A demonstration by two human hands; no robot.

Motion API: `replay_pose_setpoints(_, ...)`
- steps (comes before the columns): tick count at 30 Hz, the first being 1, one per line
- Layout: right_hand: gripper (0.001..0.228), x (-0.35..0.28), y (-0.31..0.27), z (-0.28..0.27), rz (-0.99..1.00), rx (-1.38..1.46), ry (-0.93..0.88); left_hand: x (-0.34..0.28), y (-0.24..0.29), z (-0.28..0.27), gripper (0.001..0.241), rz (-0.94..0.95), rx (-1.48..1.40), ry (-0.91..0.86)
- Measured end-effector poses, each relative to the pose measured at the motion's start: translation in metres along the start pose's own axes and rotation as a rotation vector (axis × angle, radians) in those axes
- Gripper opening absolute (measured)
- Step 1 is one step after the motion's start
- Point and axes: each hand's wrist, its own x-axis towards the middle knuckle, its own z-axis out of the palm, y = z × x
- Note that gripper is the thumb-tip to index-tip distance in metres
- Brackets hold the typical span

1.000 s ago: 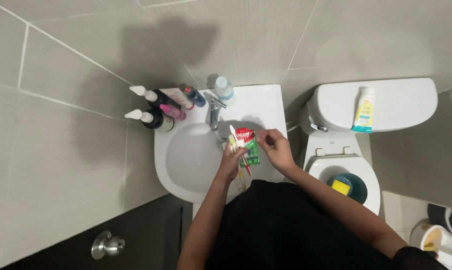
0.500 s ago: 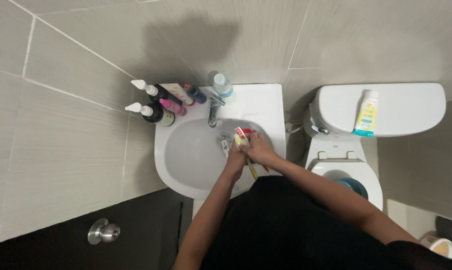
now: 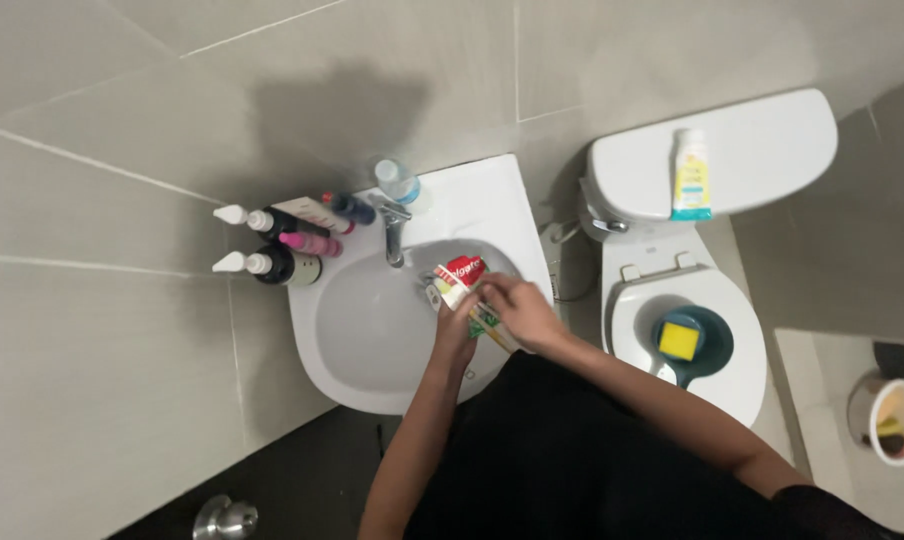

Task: The person rinses various toiletries and bathroom items under running water in a sink. They wash a white tube, a blue bottle, a green sachet, and two toothbrushes, then place them back on the sink counter.

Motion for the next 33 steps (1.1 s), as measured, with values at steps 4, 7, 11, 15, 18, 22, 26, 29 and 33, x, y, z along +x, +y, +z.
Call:
replay_pose_setpoints(4,0.021,-0.022,-0.003,-0.01,0.055,0.193,0.291,0.004,-0.009,-0.012,0.056,-0.061,0.058,-0.008)
replay_pose_setpoints(7,0.019,-0.034,0.009,-0.006,0.086,0.262,0.438,-0.006,-0.001,-0.002,0.055,-0.083,0.089,-0.059)
replay_pose_setpoints(11,0.059,-0.058,0.021,0.013,0.332,0.412,0.217,-0.011,0.001,0.007,0.052,-0.14,0.087,-0.075)
replay_pose_setpoints(15,0.092,-0.083,0.02,0.059,0.505,0.772,0.099,-0.008,-0.017,-0.009,0.053,-0.169,0.111,-0.095)
replay_pose_setpoints(18,0.092,-0.103,0.001,0.077,0.5,0.905,0.23,-0.048,0.005,0.002,0.055,-0.24,0.174,-0.14)
replay_pose_setpoints(22,0.06,-0.134,-0.011,0.088,0.419,1.027,0.383,-0.113,0.04,0.024,0.047,-0.297,0.263,-0.287)
replay_pose_setpoints(26,0.059,-0.183,-0.013,0.091,0.437,0.984,0.704,-0.114,-0.002,0.009,0.049,-0.36,0.387,-0.454)
replay_pose_setpoints(29,0.052,-0.233,0.002,0.093,0.417,1.039,0.945,-0.139,-0.021,0.007,0.051,-0.403,0.46,-0.538)
replay_pose_setpoints(33,0.034,-0.296,0.024,0.087,0.321,1.129,1.162,-0.167,-0.055,0.014,0.049,-0.44,0.475,-0.629)
